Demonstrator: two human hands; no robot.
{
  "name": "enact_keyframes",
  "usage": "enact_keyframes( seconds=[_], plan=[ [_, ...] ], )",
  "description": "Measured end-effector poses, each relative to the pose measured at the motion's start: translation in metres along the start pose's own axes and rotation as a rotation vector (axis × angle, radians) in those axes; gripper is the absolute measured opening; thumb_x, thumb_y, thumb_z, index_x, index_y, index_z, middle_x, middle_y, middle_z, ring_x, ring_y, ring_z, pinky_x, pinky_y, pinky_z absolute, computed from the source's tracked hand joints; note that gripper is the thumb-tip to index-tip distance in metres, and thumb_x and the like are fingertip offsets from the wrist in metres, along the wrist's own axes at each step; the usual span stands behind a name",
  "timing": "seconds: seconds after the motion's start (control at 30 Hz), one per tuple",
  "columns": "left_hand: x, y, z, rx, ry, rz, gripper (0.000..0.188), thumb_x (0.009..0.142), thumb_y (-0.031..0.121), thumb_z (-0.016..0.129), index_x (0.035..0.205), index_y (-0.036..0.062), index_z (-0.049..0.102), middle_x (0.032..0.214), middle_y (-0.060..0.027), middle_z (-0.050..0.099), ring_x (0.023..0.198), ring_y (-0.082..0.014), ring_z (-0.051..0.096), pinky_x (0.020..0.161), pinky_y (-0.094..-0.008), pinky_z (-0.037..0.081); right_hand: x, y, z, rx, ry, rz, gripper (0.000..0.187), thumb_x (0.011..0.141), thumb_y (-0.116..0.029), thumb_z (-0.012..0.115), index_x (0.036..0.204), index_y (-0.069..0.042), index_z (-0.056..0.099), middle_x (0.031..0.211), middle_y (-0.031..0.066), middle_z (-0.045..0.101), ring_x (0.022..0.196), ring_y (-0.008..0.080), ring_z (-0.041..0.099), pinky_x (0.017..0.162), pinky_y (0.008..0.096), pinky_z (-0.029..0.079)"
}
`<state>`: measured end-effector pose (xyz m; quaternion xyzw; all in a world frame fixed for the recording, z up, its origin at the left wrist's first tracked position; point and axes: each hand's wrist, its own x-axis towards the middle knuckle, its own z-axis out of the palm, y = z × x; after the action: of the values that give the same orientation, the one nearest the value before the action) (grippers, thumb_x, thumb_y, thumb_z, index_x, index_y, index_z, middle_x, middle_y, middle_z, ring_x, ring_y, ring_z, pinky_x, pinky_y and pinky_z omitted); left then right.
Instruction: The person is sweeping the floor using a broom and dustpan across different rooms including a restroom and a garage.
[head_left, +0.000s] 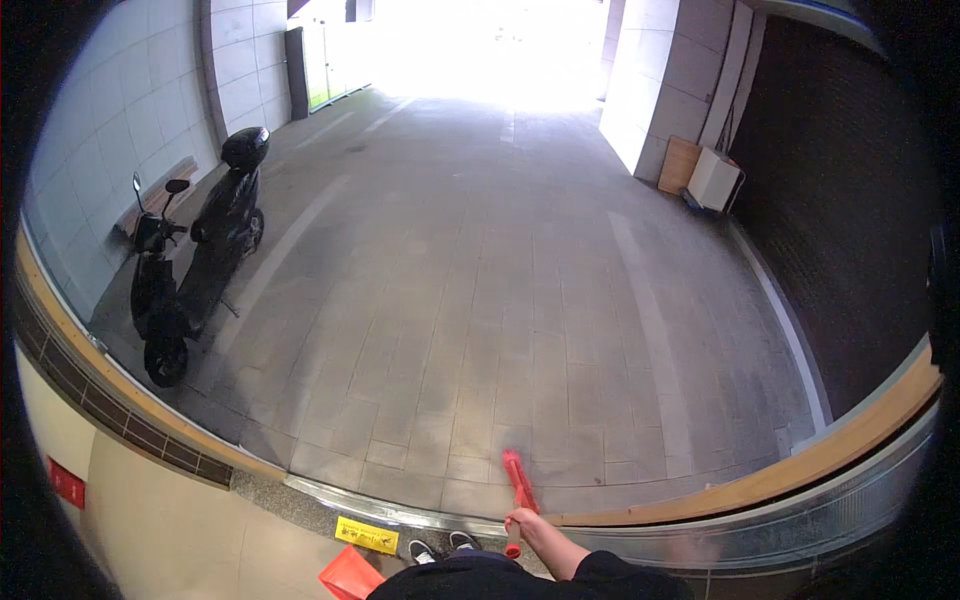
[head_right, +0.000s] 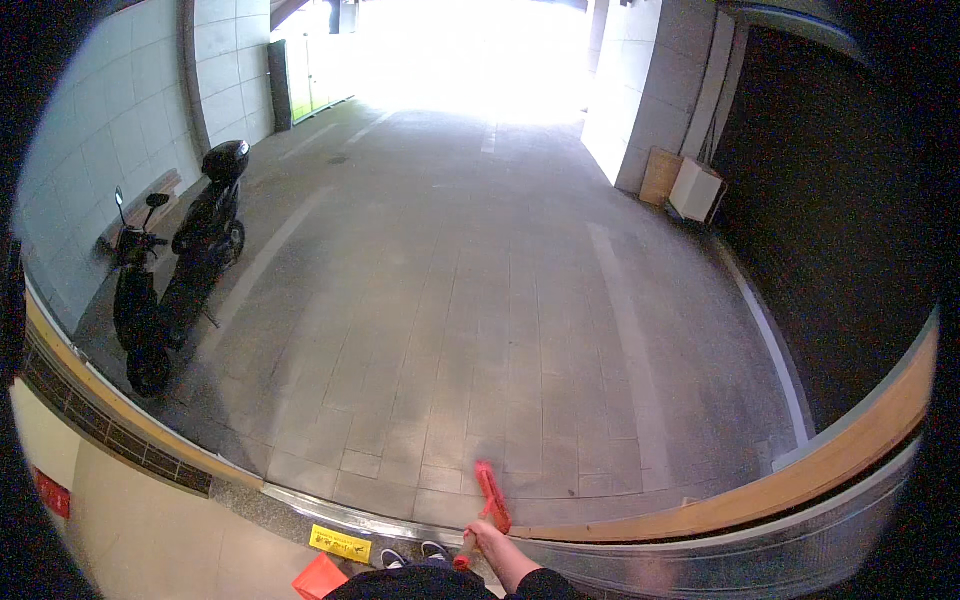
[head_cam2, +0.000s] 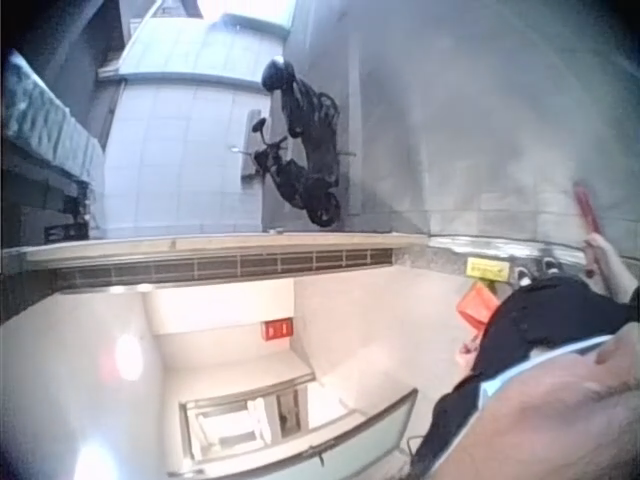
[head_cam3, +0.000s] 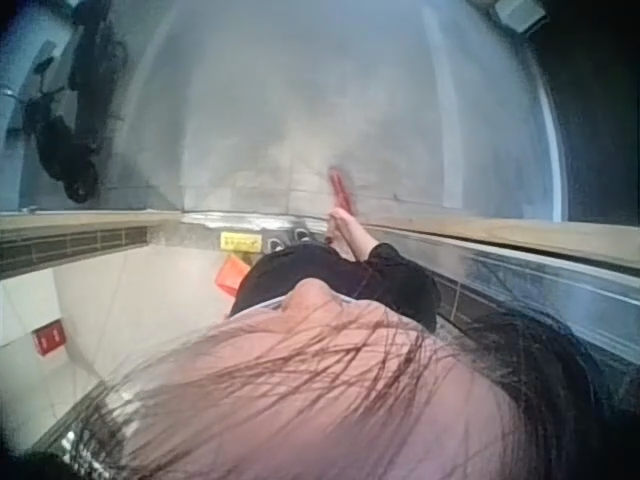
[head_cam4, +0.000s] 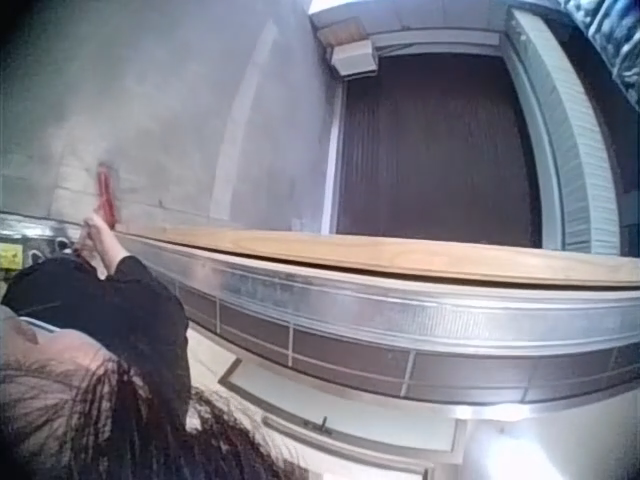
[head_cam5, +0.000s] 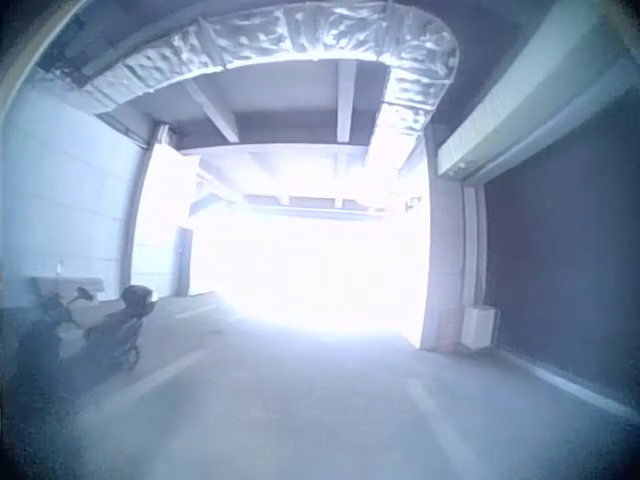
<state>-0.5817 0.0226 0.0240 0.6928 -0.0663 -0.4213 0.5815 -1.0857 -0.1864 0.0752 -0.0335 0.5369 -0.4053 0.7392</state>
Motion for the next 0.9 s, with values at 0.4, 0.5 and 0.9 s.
enact_keyframes(
  seconds=[0.4, 0.5, 0.9],
  plan=[
    [-0.012, -0.058, -0.064, -0.382, 0.158, -0.101, 0.023, 0.060, 0.018, 0.043, 0.048, 0.0137, 0.024, 0.043, -0.0003, 0.025, 0.035, -0.0137, 0.026, 0.031, -0.0235, 0.019, 0.040, -0.019, -0.053, -0.288, -0.019, 0.039, 0.021, 0.073, -0.014, 0.044, 0.053, -0.007, 0.046, 0.049, 0.0090, 0.050, 0.041, 0.0228, 0.048, 0.039, 0.0330, 0.039],
    [-0.027, -0.069, -0.056, 0.015, 0.031, 0.315, 0.024, 0.061, 0.018, 0.043, 0.046, 0.0151, 0.024, 0.042, 0.0000, 0.024, 0.036, -0.0137, 0.027, 0.031, -0.0239, 0.020, 0.023, -0.044, -0.036, -0.333, -0.047, -0.088, 0.018, 0.069, -0.010, 0.045, 0.050, -0.007, 0.045, 0.049, 0.0092, 0.049, 0.041, 0.0234, 0.048, 0.040, 0.0326, 0.039],
    [-0.092, 0.034, 0.038, -0.903, 0.422, -0.435, 0.014, 0.060, 0.014, 0.047, 0.056, 0.0113, 0.034, 0.051, -0.0016, 0.034, 0.040, -0.0114, 0.033, 0.034, -0.0196, 0.024, 0.051, -0.047, 0.008, 0.023, 0.026, 0.078, 0.012, 0.072, -0.011, 0.045, 0.060, -0.011, 0.044, 0.054, 0.0027, 0.043, 0.052, 0.0166, 0.044, 0.048, 0.0289, 0.036]
  ],
)
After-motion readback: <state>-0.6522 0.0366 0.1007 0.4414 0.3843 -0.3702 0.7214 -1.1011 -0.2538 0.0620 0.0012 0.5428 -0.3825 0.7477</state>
